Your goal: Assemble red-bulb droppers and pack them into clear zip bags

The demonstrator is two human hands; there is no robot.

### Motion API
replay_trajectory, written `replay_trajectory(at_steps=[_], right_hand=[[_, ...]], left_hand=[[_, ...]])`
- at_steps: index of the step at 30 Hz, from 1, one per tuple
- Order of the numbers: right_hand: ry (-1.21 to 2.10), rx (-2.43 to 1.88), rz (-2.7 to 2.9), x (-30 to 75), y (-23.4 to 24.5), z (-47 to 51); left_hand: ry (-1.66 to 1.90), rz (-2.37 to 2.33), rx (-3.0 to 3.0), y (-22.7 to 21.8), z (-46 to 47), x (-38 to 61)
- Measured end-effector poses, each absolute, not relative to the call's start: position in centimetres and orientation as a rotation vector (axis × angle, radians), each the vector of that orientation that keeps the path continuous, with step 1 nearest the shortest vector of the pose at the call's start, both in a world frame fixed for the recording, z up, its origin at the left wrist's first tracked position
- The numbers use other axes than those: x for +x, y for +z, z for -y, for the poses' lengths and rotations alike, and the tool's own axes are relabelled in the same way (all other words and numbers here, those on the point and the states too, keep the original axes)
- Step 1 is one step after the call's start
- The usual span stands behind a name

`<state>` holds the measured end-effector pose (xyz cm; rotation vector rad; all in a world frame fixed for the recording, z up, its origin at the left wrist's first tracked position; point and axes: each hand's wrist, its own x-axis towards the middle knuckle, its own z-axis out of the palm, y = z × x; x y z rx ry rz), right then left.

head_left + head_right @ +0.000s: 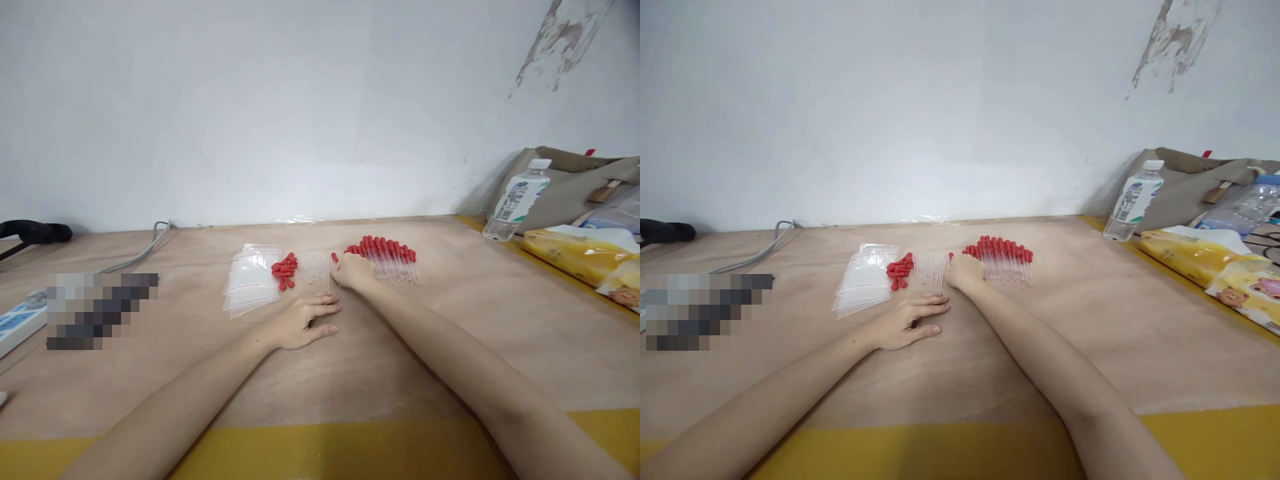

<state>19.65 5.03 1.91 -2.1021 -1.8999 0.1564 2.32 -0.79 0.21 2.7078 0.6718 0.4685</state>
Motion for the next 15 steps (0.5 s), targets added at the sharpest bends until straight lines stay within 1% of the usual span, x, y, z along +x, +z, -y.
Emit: replay_trajectory(at_steps=[4,6,10,12,15], right_hand=[[0.18,-2.129,1.89,19.3,2.1,-5.7],[0.187,-2.134,1.892,19.3,2.0,-5.8],[0.16,-2.097,1.916,19.9,2.0,-4.8],[0.128,-2.059,1.931,20.4,1.9,-3.7],[0.047,-1.901,2.008,21.6,1.3,-1.6]], left_hand=[[0.509,-0.682,2.709,0.0,0.9,2.4],[0.63,-0.786,2.712,-0.1,0.8,2.4],[1.016,-1.322,2.691,-0.1,-0.4,1.5],[1.078,-1.552,2.687,0.0,-1.3,0.6],[1.056,-1.731,2.718,0.2,-2.4,-0.5]])
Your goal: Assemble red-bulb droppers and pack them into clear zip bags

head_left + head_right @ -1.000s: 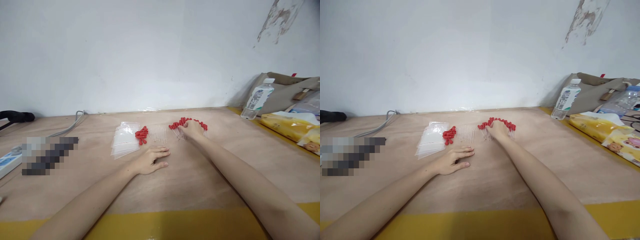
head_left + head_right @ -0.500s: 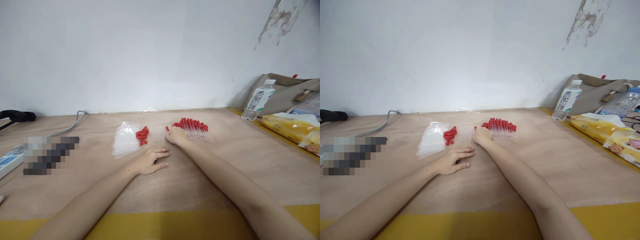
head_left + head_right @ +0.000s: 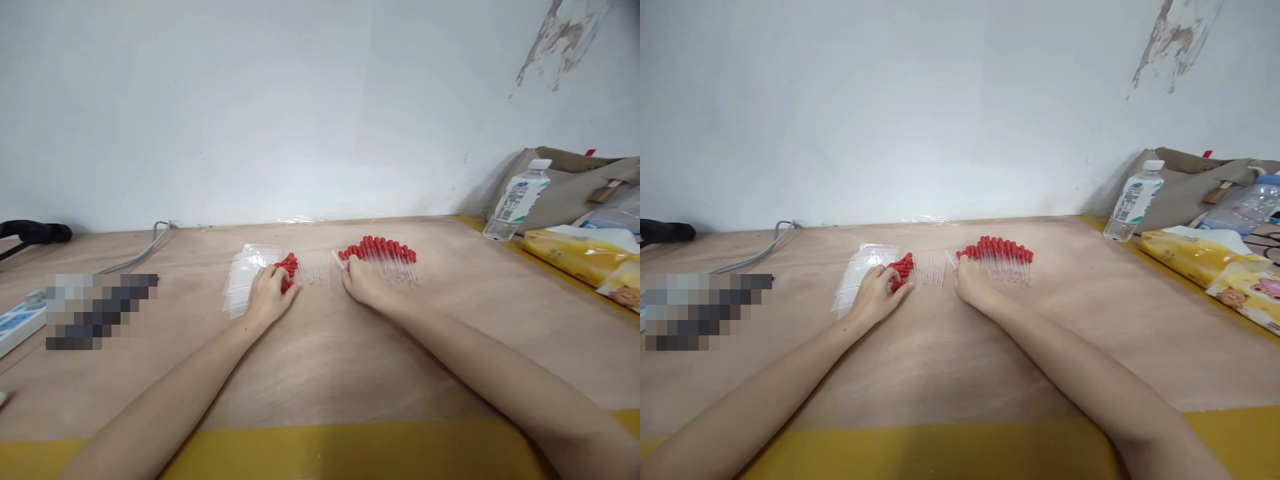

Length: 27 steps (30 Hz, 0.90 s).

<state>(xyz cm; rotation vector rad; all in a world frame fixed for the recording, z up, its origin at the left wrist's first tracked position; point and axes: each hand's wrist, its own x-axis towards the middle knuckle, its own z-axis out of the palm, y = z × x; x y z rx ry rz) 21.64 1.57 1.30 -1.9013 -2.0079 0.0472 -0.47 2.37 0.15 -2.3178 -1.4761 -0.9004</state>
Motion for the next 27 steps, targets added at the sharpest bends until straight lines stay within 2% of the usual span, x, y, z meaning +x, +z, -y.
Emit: replay_trajectory(at_steps=[4,9,14,18,23,27], right_hand=[[-0.049,-1.496,2.114,23.7,-0.5,0.7],[-0.14,-1.269,2.155,25.6,-1.9,2.2],[-0.023,-1.263,2.031,25.9,-1.7,2.8],[0.029,-1.283,1.978,26.1,-1.9,2.7],[0.015,-1.194,2.024,26.3,-2.3,2.6],[0.007,-1.148,2.051,26.0,-2.0,2.7]], left_hand=[[-0.805,1.495,-2.275,-0.1,-3.2,-1.0],[-0.786,1.458,-2.239,-0.2,-3.3,-0.8],[-0.917,1.402,-2.175,0.7,-1.8,-0.3],[-1.159,1.21,-2.437,0.9,0.0,0.7],[-1.022,1.085,-2.798,0.2,0.8,1.4],[-0.973,1.135,-2.814,0.1,0.8,1.6]])
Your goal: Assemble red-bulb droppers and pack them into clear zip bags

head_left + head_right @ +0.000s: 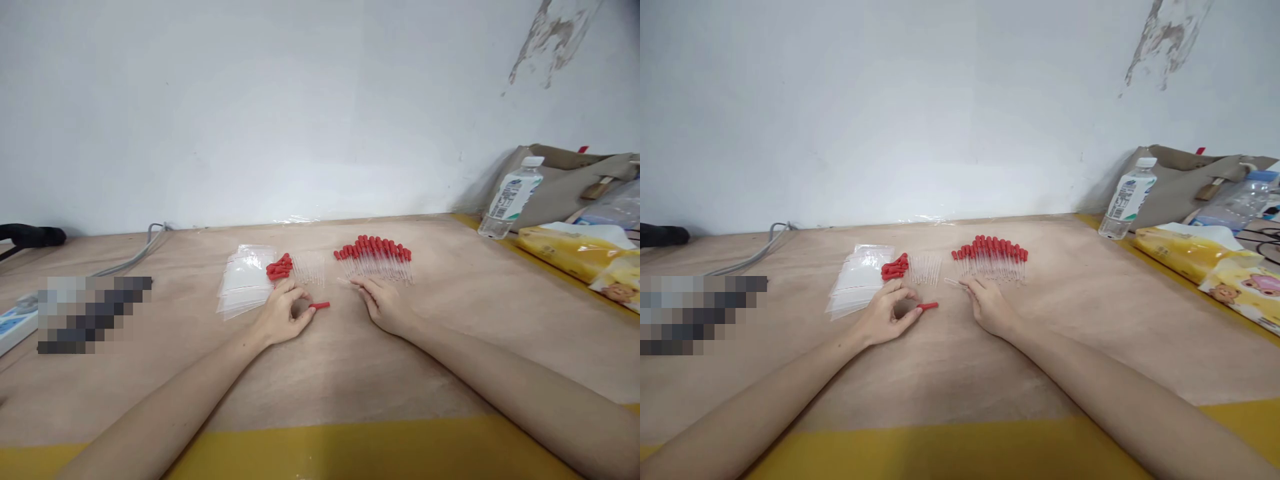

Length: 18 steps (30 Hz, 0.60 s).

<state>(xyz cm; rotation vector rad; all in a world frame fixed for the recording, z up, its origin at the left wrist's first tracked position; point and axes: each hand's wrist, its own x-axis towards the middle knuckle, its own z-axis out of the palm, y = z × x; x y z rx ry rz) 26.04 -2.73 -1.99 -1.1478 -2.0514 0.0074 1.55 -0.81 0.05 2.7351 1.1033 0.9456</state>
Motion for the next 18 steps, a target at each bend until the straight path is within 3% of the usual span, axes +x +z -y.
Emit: replay_trajectory(at_steps=[18], right_hand=[[0.176,-1.023,2.012,24.6,-1.2,4.3]], left_hand=[[1.019,-1.038,2.323,-1.2,0.2,3.2]])
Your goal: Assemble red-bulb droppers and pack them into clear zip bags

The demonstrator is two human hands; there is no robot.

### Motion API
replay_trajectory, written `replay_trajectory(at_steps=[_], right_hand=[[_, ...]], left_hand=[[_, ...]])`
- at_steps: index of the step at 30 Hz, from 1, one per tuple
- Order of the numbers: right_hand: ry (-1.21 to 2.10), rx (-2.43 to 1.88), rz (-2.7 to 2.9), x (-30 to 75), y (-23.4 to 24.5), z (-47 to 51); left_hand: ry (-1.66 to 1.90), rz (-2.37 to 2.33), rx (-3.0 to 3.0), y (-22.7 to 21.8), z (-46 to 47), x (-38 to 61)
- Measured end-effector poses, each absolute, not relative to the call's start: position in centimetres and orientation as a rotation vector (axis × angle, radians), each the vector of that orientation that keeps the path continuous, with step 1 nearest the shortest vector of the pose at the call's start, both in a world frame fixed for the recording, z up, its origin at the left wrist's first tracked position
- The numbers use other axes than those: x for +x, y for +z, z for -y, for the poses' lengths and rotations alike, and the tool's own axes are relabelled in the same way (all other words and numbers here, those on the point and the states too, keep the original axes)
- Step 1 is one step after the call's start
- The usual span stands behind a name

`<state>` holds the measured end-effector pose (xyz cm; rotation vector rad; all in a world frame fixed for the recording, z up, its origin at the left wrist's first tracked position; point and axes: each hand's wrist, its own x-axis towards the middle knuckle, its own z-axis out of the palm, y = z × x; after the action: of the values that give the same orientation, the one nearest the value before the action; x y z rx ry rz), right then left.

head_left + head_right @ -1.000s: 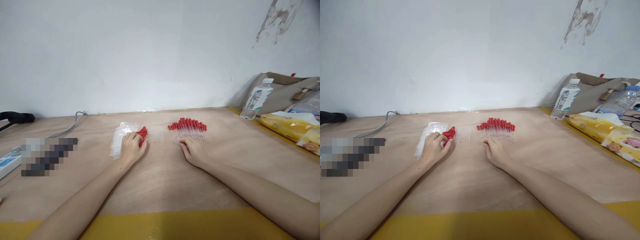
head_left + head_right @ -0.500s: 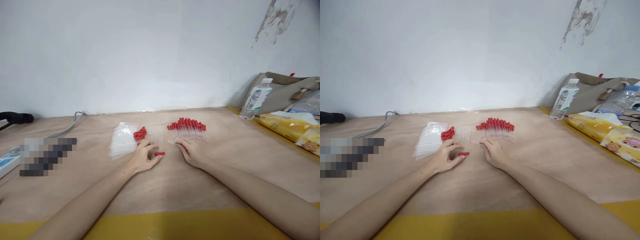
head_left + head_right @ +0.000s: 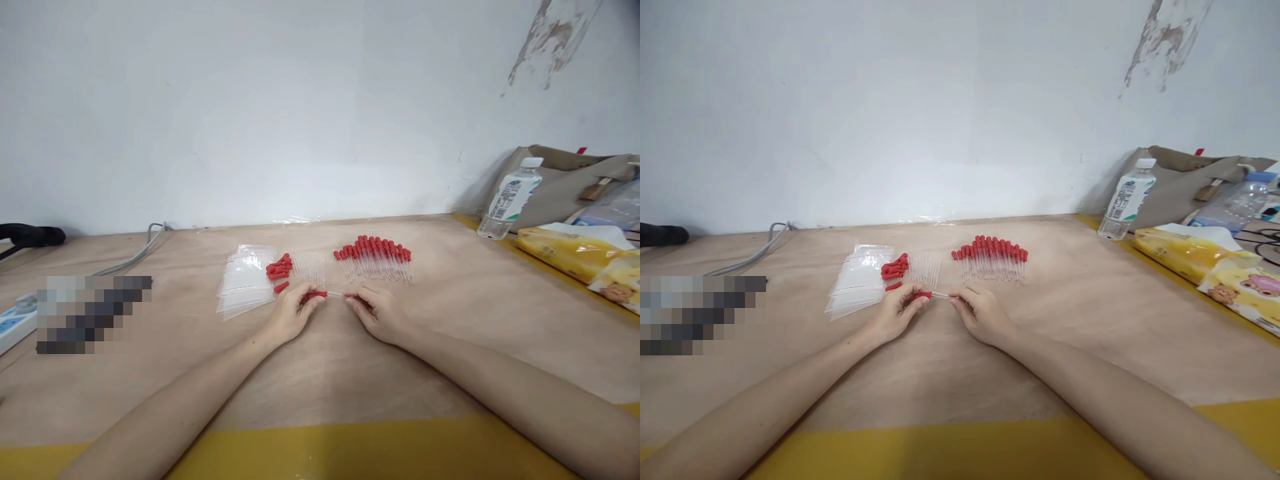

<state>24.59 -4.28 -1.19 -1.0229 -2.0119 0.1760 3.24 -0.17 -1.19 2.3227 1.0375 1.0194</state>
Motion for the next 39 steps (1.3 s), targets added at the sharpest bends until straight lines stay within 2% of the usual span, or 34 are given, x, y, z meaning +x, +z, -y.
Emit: replay_trajectory(at_steps=[18,22,28,33,39], right_hand=[[0.53,-0.959,2.13,25.0,-0.8,3.1],[0.396,-0.956,2.27,25.5,-0.2,2.9],[-0.099,-1.005,2.255,25.0,-1.7,3.2],[-0.112,-0.916,2.202,25.0,-1.9,3.1],[-0.184,-0.843,2.215,25.2,-2.0,2.8]], left_hand=[[0.962,-0.898,2.173,-1.5,0.5,3.2],[0.881,-0.859,2.167,-1.3,0.7,3.2],[0.895,-0.952,2.158,-1.6,0.3,3.3],[1.038,-0.921,2.422,-0.8,0.2,3.0],[1.025,-0.866,2.607,-0.2,0.8,3.1]])
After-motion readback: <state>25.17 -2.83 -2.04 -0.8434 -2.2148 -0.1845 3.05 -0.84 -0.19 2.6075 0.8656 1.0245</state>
